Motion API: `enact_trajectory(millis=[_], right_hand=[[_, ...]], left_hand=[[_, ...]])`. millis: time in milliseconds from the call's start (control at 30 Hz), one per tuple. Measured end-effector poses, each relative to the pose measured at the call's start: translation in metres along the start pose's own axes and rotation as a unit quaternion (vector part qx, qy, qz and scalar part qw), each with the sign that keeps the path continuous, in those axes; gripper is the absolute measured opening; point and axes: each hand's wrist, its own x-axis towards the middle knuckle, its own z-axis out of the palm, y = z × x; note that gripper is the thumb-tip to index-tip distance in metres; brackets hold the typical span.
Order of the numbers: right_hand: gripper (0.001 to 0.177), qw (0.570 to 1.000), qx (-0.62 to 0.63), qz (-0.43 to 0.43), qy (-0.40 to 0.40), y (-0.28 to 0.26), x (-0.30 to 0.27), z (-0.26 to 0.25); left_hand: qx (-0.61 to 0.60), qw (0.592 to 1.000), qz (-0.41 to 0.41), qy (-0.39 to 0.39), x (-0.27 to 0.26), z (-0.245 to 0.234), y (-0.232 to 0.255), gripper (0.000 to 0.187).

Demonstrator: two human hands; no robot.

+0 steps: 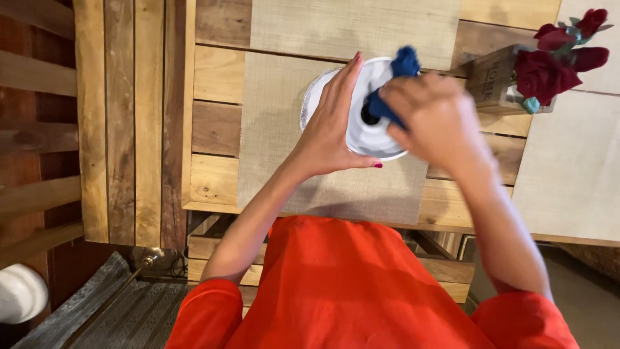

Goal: Polishing a white decorative cake stand and a plate using a blue cloth.

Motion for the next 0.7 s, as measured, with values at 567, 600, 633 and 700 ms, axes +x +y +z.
enact_trajectory(millis=[567,600,633,700], right_hand=[[0.037,0.897,0.439,0.027,-0.046,-0.018,-0.005,0.01],[0.037,0.888,0.447,0.028,-0.102,-0.014,-0.004,0.008],[0.037,0.889,0.446,0.03,-0.1,-0.01,-0.006,0.009],[0.032,0.897,0.409,0.049,-0.158,-0.001,-0.007,0.011]], left_hand=[[-0.003,1.0,0.008,-0.015,-0.008,-0.002,-0.004,0.154],[0.006,1.0,0.007,-0.013,-0.007,-0.002,-0.005,0.158],[0.006,1.0,0.009,-0.015,-0.007,-0.001,-0.003,0.158],[0.001,1.0,0.004,-0.013,-0.008,-0.003,0.002,0.156]])
